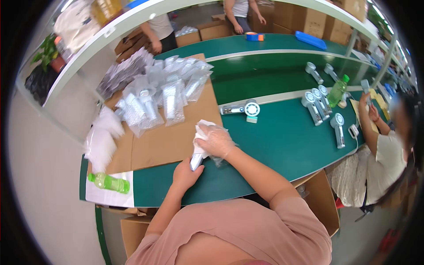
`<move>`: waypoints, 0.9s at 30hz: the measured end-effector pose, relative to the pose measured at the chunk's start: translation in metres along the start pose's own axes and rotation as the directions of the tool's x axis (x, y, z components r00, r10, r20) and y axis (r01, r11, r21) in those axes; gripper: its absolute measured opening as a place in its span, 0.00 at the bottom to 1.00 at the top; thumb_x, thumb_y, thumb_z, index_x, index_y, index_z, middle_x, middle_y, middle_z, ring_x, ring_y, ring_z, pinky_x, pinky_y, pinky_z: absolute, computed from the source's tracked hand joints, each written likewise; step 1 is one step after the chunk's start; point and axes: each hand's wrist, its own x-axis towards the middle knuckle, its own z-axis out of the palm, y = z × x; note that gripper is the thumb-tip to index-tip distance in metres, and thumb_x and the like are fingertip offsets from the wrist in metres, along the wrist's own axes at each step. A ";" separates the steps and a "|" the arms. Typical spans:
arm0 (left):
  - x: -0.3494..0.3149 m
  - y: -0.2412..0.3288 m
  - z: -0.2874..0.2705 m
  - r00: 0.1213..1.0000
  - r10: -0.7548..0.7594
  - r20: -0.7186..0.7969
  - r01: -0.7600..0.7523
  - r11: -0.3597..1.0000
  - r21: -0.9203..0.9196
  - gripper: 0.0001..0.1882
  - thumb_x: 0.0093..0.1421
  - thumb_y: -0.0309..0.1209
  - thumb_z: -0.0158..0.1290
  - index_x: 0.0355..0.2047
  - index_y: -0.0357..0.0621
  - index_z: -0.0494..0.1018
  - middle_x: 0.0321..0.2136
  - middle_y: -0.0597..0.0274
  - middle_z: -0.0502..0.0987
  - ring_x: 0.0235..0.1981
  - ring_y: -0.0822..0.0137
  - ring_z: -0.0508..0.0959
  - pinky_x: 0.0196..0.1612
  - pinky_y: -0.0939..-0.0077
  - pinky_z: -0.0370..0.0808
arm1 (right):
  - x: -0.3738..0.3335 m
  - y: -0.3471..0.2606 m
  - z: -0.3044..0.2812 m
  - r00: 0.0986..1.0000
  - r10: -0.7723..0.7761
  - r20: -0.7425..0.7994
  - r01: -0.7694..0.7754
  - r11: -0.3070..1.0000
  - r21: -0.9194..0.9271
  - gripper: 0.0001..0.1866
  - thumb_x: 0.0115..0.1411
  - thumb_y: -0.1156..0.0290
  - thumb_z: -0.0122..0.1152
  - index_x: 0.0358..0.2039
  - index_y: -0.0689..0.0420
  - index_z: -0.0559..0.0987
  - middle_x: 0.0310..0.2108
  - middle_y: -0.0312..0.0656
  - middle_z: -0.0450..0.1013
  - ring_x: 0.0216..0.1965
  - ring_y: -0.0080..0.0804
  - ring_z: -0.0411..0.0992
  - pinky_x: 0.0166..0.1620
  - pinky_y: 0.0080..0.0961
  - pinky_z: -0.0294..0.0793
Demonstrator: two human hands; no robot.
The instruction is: The person wipes handheld electronic devices with a white cloth at a green workbench. They pick up each device, wipe it thoroughly, and place it on the table. The person also handles a green spray bottle and bubble wrap during the process.
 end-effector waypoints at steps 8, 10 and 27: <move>-0.006 -0.007 0.005 0.995 0.086 -0.050 -0.084 0.996 0.039 0.28 0.49 0.42 0.60 0.44 0.35 0.69 0.35 0.41 0.77 0.37 0.43 0.77 0.39 0.55 0.73 | -0.011 -0.010 0.005 0.991 0.116 -0.067 -0.108 0.987 0.120 0.32 0.56 0.50 0.55 0.54 0.61 0.70 0.41 0.57 0.75 0.42 0.50 0.74 0.48 0.39 0.71; -0.009 -0.015 0.005 0.984 0.156 -0.083 -0.156 0.988 0.008 0.27 0.49 0.40 0.61 0.44 0.35 0.69 0.35 0.41 0.77 0.36 0.43 0.77 0.39 0.56 0.73 | -0.013 -0.007 0.001 0.971 0.240 0.009 -0.227 0.901 0.371 0.31 0.58 0.50 0.55 0.55 0.59 0.70 0.45 0.55 0.74 0.44 0.48 0.74 0.48 0.36 0.72; 0.026 0.046 0.027 0.962 0.190 -0.194 -0.212 0.972 -0.103 0.25 0.53 0.31 0.57 0.50 0.38 0.65 0.42 0.43 0.75 0.43 0.44 0.76 0.44 0.59 0.72 | -0.037 -0.031 -0.014 0.826 0.525 0.204 -0.406 0.303 0.862 0.21 0.61 0.66 0.59 0.52 0.60 0.70 0.43 0.40 0.73 0.41 0.27 0.72 0.45 0.26 0.74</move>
